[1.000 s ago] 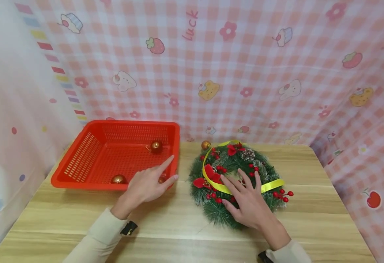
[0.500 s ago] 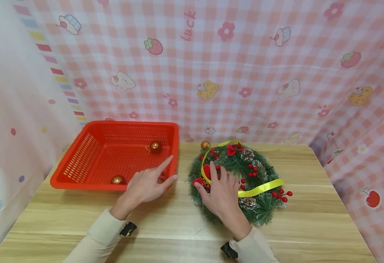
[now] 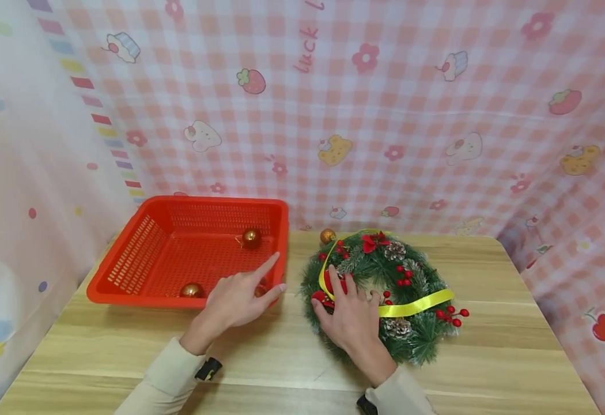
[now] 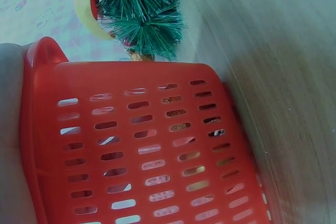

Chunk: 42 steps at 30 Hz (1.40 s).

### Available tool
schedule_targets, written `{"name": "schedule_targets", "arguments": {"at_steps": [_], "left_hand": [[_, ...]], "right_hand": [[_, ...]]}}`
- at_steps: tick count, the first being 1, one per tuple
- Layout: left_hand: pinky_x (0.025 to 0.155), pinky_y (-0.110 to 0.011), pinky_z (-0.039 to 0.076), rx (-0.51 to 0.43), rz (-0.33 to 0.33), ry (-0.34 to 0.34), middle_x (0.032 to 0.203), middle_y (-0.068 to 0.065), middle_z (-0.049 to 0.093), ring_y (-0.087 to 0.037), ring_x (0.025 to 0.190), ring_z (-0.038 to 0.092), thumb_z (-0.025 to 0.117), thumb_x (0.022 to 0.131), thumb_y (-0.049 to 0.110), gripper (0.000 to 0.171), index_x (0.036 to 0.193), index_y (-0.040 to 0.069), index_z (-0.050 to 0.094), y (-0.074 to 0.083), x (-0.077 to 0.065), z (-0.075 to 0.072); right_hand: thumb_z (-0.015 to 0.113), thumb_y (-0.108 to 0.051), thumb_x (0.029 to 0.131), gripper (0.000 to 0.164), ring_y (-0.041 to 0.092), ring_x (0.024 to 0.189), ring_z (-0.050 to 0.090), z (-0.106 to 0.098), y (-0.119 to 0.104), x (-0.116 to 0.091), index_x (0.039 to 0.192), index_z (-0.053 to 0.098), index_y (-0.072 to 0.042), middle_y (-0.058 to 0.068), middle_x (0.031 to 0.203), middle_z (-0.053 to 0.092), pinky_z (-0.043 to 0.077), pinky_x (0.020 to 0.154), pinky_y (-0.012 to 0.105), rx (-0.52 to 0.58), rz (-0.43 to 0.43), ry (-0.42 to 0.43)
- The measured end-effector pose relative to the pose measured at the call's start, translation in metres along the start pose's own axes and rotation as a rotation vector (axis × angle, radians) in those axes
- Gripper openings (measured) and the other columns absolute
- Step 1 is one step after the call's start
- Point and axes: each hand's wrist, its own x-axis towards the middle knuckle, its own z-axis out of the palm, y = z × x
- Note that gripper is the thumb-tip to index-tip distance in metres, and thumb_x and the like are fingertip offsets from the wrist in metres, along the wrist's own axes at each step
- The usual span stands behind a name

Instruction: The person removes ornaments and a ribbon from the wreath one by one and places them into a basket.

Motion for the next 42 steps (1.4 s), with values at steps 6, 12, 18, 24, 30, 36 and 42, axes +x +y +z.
{"name": "schedule_targets", "arguments": {"at_steps": [6, 12, 18, 24, 30, 36, 42], "left_hand": [[0.040, -0.029, 0.028, 0.007, 0.003, -0.027, 0.052, 0.001, 0.044, -0.015, 0.043, 0.036, 0.039, 0.095, 0.070, 0.073, 0.157, 0.036, 0.022, 0.003, 0.000, -0.001], [0.040, -0.028, 0.023, 0.000, -0.006, -0.026, 0.052, 0.002, 0.039, -0.013, 0.044, 0.029, 0.037, 0.094, 0.072, 0.074, 0.157, 0.037, 0.023, 0.003, -0.001, -0.001], [0.041, -0.028, 0.020, -0.002, -0.020, -0.033, 0.051, 0.003, 0.036, -0.013, 0.044, 0.025, 0.034, 0.093, 0.075, 0.075, 0.157, 0.038, 0.022, 0.001, -0.002, -0.001], [0.040, -0.028, 0.019, -0.009, -0.014, -0.013, 0.049, 0.004, 0.034, -0.013, 0.043, 0.024, 0.034, 0.093, 0.075, 0.076, 0.157, 0.038, 0.022, -0.001, -0.001, -0.001], [0.040, -0.028, 0.022, 0.005, -0.014, -0.012, 0.049, 0.002, 0.039, -0.013, 0.042, 0.028, 0.036, 0.094, 0.073, 0.075, 0.157, 0.036, 0.023, 0.000, -0.001, -0.002], [0.040, -0.029, 0.025, 0.011, -0.006, -0.004, 0.050, 0.003, 0.040, -0.013, 0.042, 0.030, 0.037, 0.094, 0.072, 0.074, 0.157, 0.035, 0.024, 0.000, 0.000, 0.000], [0.040, -0.029, 0.025, 0.015, -0.023, -0.013, 0.051, 0.003, 0.040, -0.013, 0.042, 0.030, 0.031, 0.092, 0.077, 0.077, 0.157, 0.036, 0.023, 0.000, 0.000, -0.001]], "right_hand": [[0.054, -0.065, 0.091, 0.078, 0.040, 0.116, 0.062, -0.005, 0.021, -0.006, 0.156, 0.032, -0.027, 0.015, 0.144, 0.054, 0.038, 0.096, 0.066, 0.013, -0.175, -0.006], [0.056, -0.064, 0.091, 0.078, 0.034, 0.121, 0.058, -0.013, 0.046, -0.012, 0.156, 0.032, -0.030, 0.007, 0.149, 0.049, 0.037, 0.100, 0.061, 0.044, -0.406, -0.026], [0.064, -0.059, 0.088, 0.078, 0.042, 0.135, 0.041, -0.024, 0.053, -0.017, 0.154, 0.037, -0.025, 0.007, 0.150, 0.048, 0.022, 0.107, 0.068, 0.054, -0.468, -0.033], [0.066, -0.061, 0.085, 0.089, 0.050, 0.141, 0.026, -0.041, 0.032, -0.017, 0.155, 0.033, -0.018, 0.019, 0.153, 0.039, 0.012, 0.107, 0.075, 0.127, -0.301, -0.074], [0.063, -0.057, 0.090, 0.086, 0.053, 0.137, 0.031, -0.040, 0.001, 0.000, 0.157, 0.029, -0.014, 0.027, 0.152, 0.037, 0.019, 0.107, 0.073, 0.181, -0.084, -0.090], [0.054, -0.063, 0.093, 0.090, 0.057, 0.130, 0.039, -0.019, -0.015, 0.011, 0.159, 0.019, -0.012, 0.031, 0.151, 0.035, 0.026, 0.106, 0.071, 0.106, 0.148, -0.201], [0.051, -0.071, 0.089, 0.100, 0.050, 0.101, 0.062, -0.007, -0.014, 0.012, 0.160, 0.013, -0.011, 0.027, 0.141, 0.051, 0.035, 0.099, 0.067, 0.016, 0.145, -0.186]]}}
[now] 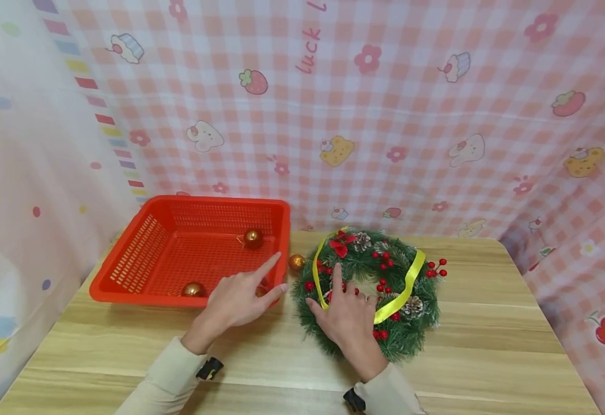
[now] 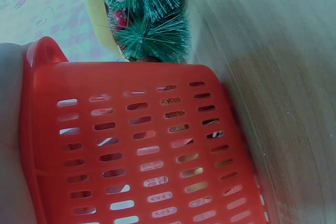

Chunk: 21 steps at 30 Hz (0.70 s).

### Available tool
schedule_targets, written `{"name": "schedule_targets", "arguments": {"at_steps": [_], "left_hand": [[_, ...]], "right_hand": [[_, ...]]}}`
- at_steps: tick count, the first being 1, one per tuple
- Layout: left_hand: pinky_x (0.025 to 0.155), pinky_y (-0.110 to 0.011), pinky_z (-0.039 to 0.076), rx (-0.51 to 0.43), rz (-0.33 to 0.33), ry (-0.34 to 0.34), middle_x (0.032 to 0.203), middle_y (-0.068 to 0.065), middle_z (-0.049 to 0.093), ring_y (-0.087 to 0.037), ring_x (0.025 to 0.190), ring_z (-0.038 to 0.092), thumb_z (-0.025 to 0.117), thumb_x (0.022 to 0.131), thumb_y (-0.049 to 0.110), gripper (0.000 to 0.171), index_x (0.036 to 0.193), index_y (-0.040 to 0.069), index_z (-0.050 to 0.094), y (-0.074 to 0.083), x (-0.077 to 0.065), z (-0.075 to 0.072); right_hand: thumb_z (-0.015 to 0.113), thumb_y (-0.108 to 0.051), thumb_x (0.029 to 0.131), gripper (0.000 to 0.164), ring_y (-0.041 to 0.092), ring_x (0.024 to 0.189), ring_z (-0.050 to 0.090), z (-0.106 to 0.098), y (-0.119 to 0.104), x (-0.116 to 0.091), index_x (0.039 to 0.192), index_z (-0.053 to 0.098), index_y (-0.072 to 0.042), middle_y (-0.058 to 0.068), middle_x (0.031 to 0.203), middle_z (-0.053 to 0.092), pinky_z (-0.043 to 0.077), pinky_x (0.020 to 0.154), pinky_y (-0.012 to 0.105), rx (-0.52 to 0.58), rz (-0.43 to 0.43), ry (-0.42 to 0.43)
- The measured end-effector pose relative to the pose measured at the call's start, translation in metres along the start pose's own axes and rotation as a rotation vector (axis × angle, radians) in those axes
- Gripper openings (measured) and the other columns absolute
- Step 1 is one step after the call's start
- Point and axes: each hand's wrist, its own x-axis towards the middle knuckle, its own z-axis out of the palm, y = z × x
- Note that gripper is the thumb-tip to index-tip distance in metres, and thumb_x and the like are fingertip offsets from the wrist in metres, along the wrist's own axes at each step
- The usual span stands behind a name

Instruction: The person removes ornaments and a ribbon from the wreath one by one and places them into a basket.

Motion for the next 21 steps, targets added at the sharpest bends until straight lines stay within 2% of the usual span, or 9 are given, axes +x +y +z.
{"name": "schedule_targets", "arguments": {"at_steps": [3, 6, 10, 15, 18, 21], "left_hand": [[0.040, -0.029, 0.024, -0.003, 0.003, 0.001, 0.050, 0.003, 0.039, -0.013, 0.042, 0.029, 0.027, 0.091, 0.080, 0.080, 0.157, 0.036, 0.023, 0.000, -0.001, -0.001], [0.040, -0.028, 0.023, -0.005, 0.012, 0.006, 0.049, 0.003, 0.037, -0.013, 0.042, 0.027, 0.028, 0.091, 0.079, 0.079, 0.157, 0.036, 0.023, -0.001, -0.002, -0.001], [0.040, -0.028, 0.022, -0.013, 0.010, 0.004, 0.048, 0.003, 0.036, -0.013, 0.042, 0.026, 0.036, 0.094, 0.073, 0.075, 0.157, 0.036, 0.023, 0.000, -0.001, 0.000], [0.041, -0.028, 0.022, -0.013, -0.003, -0.008, 0.049, 0.003, 0.036, -0.013, 0.043, 0.026, 0.038, 0.094, 0.072, 0.075, 0.158, 0.037, 0.021, 0.001, -0.001, 0.000], [0.041, -0.028, 0.021, -0.011, -0.008, -0.013, 0.050, 0.003, 0.034, -0.013, 0.043, 0.025, 0.037, 0.094, 0.073, 0.075, 0.158, 0.037, 0.021, 0.001, -0.001, 0.000], [0.041, -0.028, 0.021, -0.018, -0.014, -0.016, 0.049, 0.003, 0.033, -0.013, 0.043, 0.024, 0.037, 0.093, 0.073, 0.075, 0.158, 0.038, 0.021, 0.001, -0.001, -0.001]], "right_hand": [[0.052, -0.072, 0.088, 0.101, 0.041, 0.080, 0.066, 0.003, 0.005, -0.001, 0.159, 0.016, -0.011, 0.022, 0.130, 0.062, 0.040, 0.095, 0.065, -0.038, -0.048, 0.030], [0.053, -0.072, 0.087, 0.099, 0.030, 0.061, 0.060, 0.004, 0.011, -0.002, 0.159, 0.019, -0.013, 0.017, 0.113, 0.069, 0.044, 0.091, 0.064, -0.062, -0.091, 0.046], [0.052, -0.074, 0.087, 0.097, 0.022, 0.052, 0.052, 0.003, 0.021, -0.004, 0.159, 0.020, -0.018, 0.012, 0.099, 0.070, 0.048, 0.082, 0.060, -0.072, -0.146, 0.045], [0.051, -0.076, 0.086, 0.095, 0.024, 0.062, 0.061, 0.003, 0.035, -0.009, 0.158, 0.024, -0.021, 0.011, 0.111, 0.070, 0.050, 0.081, 0.054, -0.078, -0.232, 0.073], [0.051, -0.076, 0.085, 0.094, 0.028, 0.075, 0.067, 0.003, 0.044, -0.011, 0.158, 0.027, -0.022, 0.012, 0.124, 0.067, 0.048, 0.088, 0.057, -0.069, -0.291, 0.096], [0.052, -0.076, 0.086, 0.092, 0.032, 0.081, 0.069, 0.001, 0.053, -0.014, 0.157, 0.028, -0.024, 0.014, 0.128, 0.066, 0.045, 0.092, 0.064, -0.041, -0.347, 0.099]]}}
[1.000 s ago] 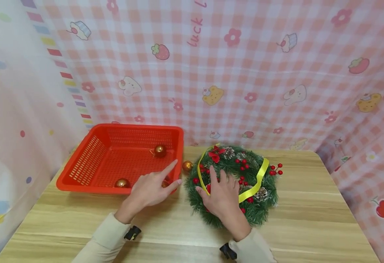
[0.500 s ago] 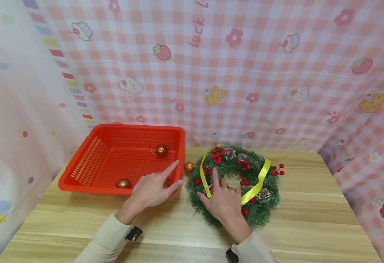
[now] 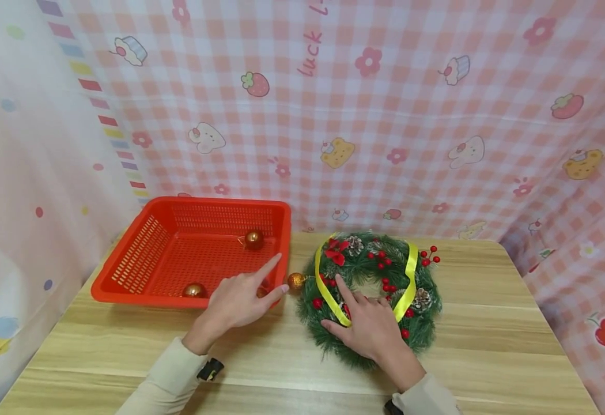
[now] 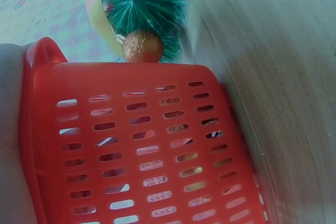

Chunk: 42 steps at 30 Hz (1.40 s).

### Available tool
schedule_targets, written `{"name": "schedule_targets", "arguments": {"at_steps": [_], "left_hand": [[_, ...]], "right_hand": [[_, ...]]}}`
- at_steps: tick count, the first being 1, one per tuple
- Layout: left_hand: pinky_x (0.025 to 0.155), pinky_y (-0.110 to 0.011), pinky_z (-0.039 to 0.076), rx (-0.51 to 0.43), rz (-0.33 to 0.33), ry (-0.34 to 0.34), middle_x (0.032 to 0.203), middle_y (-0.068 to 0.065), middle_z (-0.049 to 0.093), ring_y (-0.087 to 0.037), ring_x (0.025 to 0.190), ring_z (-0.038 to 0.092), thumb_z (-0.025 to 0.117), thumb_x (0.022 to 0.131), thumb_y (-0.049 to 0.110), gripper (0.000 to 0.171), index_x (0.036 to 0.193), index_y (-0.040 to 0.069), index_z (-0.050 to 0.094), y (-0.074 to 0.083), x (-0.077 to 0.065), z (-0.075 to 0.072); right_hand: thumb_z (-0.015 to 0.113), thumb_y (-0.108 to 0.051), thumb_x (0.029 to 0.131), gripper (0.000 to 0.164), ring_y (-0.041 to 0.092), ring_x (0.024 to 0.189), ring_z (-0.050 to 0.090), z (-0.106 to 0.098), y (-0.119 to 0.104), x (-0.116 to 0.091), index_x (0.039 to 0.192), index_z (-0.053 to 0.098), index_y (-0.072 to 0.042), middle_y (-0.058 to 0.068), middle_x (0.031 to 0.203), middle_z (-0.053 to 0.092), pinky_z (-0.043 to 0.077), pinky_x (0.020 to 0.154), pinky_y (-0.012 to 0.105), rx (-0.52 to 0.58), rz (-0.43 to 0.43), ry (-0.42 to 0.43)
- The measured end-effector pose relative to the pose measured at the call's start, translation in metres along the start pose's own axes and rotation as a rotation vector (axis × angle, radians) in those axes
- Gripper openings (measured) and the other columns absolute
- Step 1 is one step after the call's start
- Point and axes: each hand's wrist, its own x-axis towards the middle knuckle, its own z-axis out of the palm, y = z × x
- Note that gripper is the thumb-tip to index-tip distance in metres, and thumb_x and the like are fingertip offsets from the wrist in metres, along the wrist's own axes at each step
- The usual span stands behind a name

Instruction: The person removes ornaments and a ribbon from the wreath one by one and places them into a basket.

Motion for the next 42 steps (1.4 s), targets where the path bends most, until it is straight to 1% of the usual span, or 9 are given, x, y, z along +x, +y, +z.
{"name": "schedule_targets", "arguments": {"at_steps": [5, 12, 16, 19, 22, 25, 29, 34, 42], "left_hand": [[0.041, -0.028, 0.020, -0.009, 0.003, 0.006, 0.049, 0.004, 0.032, -0.013, 0.043, 0.024, 0.040, 0.094, 0.071, 0.074, 0.157, 0.038, 0.022, 0.001, 0.000, 0.000], [0.041, -0.027, 0.020, -0.008, 0.020, 0.007, 0.050, 0.002, 0.036, -0.013, 0.044, 0.024, 0.037, 0.094, 0.073, 0.075, 0.158, 0.036, 0.021, 0.000, 0.000, 0.000], [0.048, -0.030, 0.040, -0.006, 0.018, 0.031, 0.086, -0.006, 0.067, -0.018, 0.059, 0.053, 0.042, 0.095, 0.069, 0.074, 0.157, 0.033, 0.026, 0.000, -0.002, -0.001], [0.077, -0.043, 0.053, 0.000, 0.037, 0.106, 0.125, -0.013, 0.063, -0.029, 0.098, 0.064, 0.050, 0.095, 0.061, 0.070, 0.155, 0.026, 0.035, 0.002, -0.006, -0.002], [0.095, -0.051, 0.048, -0.032, 0.162, 0.280, 0.133, -0.017, 0.059, -0.034, 0.118, 0.056, 0.061, 0.095, 0.046, 0.060, 0.144, 0.013, 0.051, 0.011, -0.011, 0.000], [0.097, -0.044, 0.048, -0.136, 0.361, 0.434, 0.129, -0.013, 0.062, -0.028, 0.117, 0.056, 0.070, 0.092, 0.028, 0.045, 0.131, 0.007, 0.061, 0.029, -0.016, 0.006], [0.104, -0.038, 0.046, -0.355, 0.484, 0.341, 0.134, -0.006, 0.058, -0.021, 0.124, 0.053, 0.069, 0.093, 0.020, 0.040, 0.131, 0.010, 0.059, 0.059, -0.026, 0.018], [0.110, -0.046, 0.039, -0.470, 0.359, 0.144, 0.150, -0.010, 0.042, -0.024, 0.139, 0.040, 0.060, 0.099, 0.020, 0.053, 0.147, 0.012, 0.041, 0.077, -0.024, 0.039], [0.098, -0.041, 0.046, -0.492, 0.136, 0.231, 0.120, -0.012, 0.056, -0.025, 0.113, 0.052, 0.054, 0.097, 0.003, 0.044, 0.139, 0.003, 0.044, 0.076, 0.004, 0.057]], "right_hand": [[0.055, -0.073, 0.086, 0.089, 0.036, 0.101, 0.068, -0.002, 0.019, -0.008, 0.157, 0.029, -0.026, 0.014, 0.126, 0.067, 0.044, 0.094, 0.063, 0.016, -0.106, 0.013], [0.060, -0.069, 0.085, 0.089, 0.025, 0.099, 0.069, -0.003, 0.039, -0.014, 0.156, 0.031, -0.025, 0.006, 0.122, 0.070, 0.048, 0.091, 0.054, -0.001, -0.208, 0.043], [0.059, -0.070, 0.086, 0.090, 0.026, 0.101, 0.069, -0.002, 0.039, -0.013, 0.157, 0.030, -0.023, 0.008, 0.124, 0.069, 0.047, 0.093, 0.055, 0.020, -0.201, 0.031], [0.058, -0.070, 0.086, 0.091, 0.029, 0.107, 0.067, -0.002, 0.037, -0.013, 0.157, 0.029, -0.021, 0.011, 0.128, 0.067, 0.044, 0.096, 0.058, 0.038, -0.184, 0.017], [0.057, -0.071, 0.086, 0.092, 0.032, 0.112, 0.065, -0.002, 0.036, -0.014, 0.157, 0.029, -0.021, 0.013, 0.129, 0.065, 0.043, 0.098, 0.061, 0.047, -0.168, 0.006], [0.058, -0.071, 0.085, 0.092, 0.033, 0.113, 0.065, -0.003, 0.037, -0.015, 0.157, 0.030, -0.020, 0.013, 0.130, 0.065, 0.043, 0.098, 0.062, 0.043, -0.156, 0.008], [0.060, -0.071, 0.084, 0.092, 0.033, 0.113, 0.065, -0.003, 0.040, -0.016, 0.155, 0.033, -0.019, 0.012, 0.130, 0.065, 0.044, 0.097, 0.061, 0.046, -0.154, 0.023], [0.059, -0.071, 0.085, 0.091, 0.032, 0.114, 0.064, -0.002, 0.041, -0.016, 0.155, 0.034, -0.019, 0.010, 0.132, 0.064, 0.044, 0.096, 0.061, 0.061, -0.153, 0.022], [0.057, -0.073, 0.085, 0.089, 0.033, 0.116, 0.063, 0.000, 0.041, -0.014, 0.155, 0.034, -0.023, 0.013, 0.130, 0.065, 0.044, 0.097, 0.061, 0.047, -0.148, 0.015]]}}
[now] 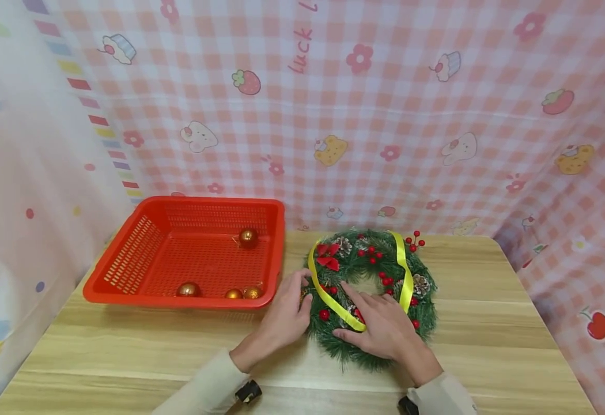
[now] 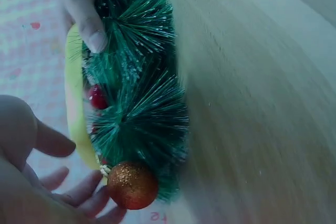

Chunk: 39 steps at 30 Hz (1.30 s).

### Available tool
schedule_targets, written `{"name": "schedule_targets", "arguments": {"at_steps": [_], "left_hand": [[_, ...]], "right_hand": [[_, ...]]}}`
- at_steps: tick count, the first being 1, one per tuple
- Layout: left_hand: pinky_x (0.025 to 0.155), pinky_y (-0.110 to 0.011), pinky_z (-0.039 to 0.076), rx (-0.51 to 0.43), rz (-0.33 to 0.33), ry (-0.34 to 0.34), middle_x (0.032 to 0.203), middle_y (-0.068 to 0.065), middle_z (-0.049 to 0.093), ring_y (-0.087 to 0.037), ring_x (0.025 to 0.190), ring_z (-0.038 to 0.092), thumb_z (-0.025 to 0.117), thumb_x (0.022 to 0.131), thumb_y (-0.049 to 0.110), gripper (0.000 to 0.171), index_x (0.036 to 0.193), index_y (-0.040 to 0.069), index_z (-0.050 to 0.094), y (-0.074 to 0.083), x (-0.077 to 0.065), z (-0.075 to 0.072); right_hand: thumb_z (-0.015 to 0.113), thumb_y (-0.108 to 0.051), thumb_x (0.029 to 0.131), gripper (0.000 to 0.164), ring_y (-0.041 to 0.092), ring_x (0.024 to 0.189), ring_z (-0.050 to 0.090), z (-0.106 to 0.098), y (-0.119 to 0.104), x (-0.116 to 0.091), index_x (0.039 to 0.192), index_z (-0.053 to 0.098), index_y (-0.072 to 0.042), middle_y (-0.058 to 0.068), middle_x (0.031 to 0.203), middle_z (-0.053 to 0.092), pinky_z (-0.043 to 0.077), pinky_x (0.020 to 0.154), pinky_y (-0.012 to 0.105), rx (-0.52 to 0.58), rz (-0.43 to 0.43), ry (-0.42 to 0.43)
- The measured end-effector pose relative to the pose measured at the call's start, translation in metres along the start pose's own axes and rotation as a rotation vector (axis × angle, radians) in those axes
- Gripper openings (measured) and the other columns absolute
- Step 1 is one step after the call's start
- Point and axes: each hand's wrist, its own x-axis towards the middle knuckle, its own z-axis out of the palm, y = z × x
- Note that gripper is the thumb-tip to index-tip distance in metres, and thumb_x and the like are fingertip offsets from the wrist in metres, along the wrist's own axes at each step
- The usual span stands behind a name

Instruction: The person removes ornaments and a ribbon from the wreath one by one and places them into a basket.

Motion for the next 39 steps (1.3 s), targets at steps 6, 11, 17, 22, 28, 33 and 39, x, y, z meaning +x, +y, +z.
{"name": "schedule_targets", "arguments": {"at_steps": [6, 11, 17, 22, 28, 33, 39], "left_hand": [[0.080, -0.031, 0.046, -0.010, -0.065, 0.043, 0.088, 0.002, 0.055, -0.018, 0.088, 0.052, 0.055, 0.097, 0.001, 0.037, 0.133, 0.007, 0.048, -0.006, 0.011, 0.006], [0.078, -0.030, 0.046, -0.036, -0.020, 0.085, 0.082, 0.003, 0.056, -0.014, 0.082, 0.052, 0.056, 0.096, 0.001, 0.031, 0.127, 0.008, 0.052, -0.010, 0.015, 0.011], [0.080, -0.030, 0.043, -0.068, 0.037, 0.140, 0.085, 0.004, 0.059, -0.012, 0.079, 0.053, 0.059, 0.095, 0.002, 0.030, 0.122, 0.012, 0.054, -0.012, 0.017, 0.016], [0.074, -0.026, 0.045, -0.182, 0.003, 0.152, 0.086, 0.000, 0.059, -0.012, 0.078, 0.053, 0.059, 0.094, -0.001, 0.028, 0.119, 0.009, 0.054, -0.013, 0.018, 0.018], [0.072, -0.024, 0.046, -0.313, -0.036, 0.162, 0.087, -0.005, 0.057, -0.013, 0.078, 0.053, 0.055, 0.094, -0.005, 0.022, 0.113, 0.007, 0.053, -0.011, 0.020, 0.019], [0.069, -0.023, 0.046, -0.242, -0.030, 0.216, 0.088, -0.005, 0.055, -0.014, 0.076, 0.052, 0.052, 0.096, -0.004, 0.018, 0.110, 0.007, 0.051, -0.010, 0.022, 0.021], [0.070, -0.026, 0.051, -0.042, 0.020, 0.264, 0.095, -0.005, 0.059, -0.017, 0.080, 0.059, 0.054, 0.097, 0.000, 0.016, 0.111, 0.008, 0.052, -0.007, 0.026, 0.024]], "right_hand": [[0.055, -0.074, 0.084, 0.090, 0.033, 0.117, 0.062, -0.001, 0.000, 0.002, 0.155, 0.034, -0.023, 0.013, 0.132, 0.064, 0.043, 0.098, 0.061, 0.005, 0.006, -0.011], [0.055, -0.075, 0.084, 0.090, 0.034, 0.118, 0.062, -0.002, 0.000, 0.001, 0.155, 0.033, -0.024, 0.013, 0.133, 0.063, 0.043, 0.098, 0.061, 0.006, 0.012, -0.018], [0.054, -0.074, 0.085, 0.089, 0.035, 0.120, 0.060, -0.002, -0.001, 0.002, 0.156, 0.033, -0.024, 0.014, 0.136, 0.060, 0.042, 0.100, 0.062, 0.026, 0.021, -0.030], [0.054, -0.074, 0.085, 0.089, 0.036, 0.120, 0.060, -0.002, -0.001, 0.001, 0.156, 0.033, -0.024, 0.013, 0.136, 0.060, 0.042, 0.099, 0.062, 0.029, 0.022, -0.032], [0.054, -0.074, 0.085, 0.089, 0.035, 0.120, 0.060, -0.002, 0.000, 0.000, 0.156, 0.033, -0.025, 0.013, 0.136, 0.061, 0.042, 0.099, 0.061, 0.028, 0.022, -0.030], [0.055, -0.074, 0.085, 0.088, 0.035, 0.119, 0.061, -0.002, 0.000, 0.000, 0.155, 0.035, -0.024, 0.012, 0.136, 0.061, 0.042, 0.099, 0.061, 0.020, 0.025, -0.026], [0.054, -0.075, 0.085, 0.087, 0.036, 0.119, 0.061, -0.001, -0.001, 0.000, 0.154, 0.036, -0.025, 0.012, 0.136, 0.061, 0.043, 0.098, 0.061, 0.025, 0.025, -0.031]]}}
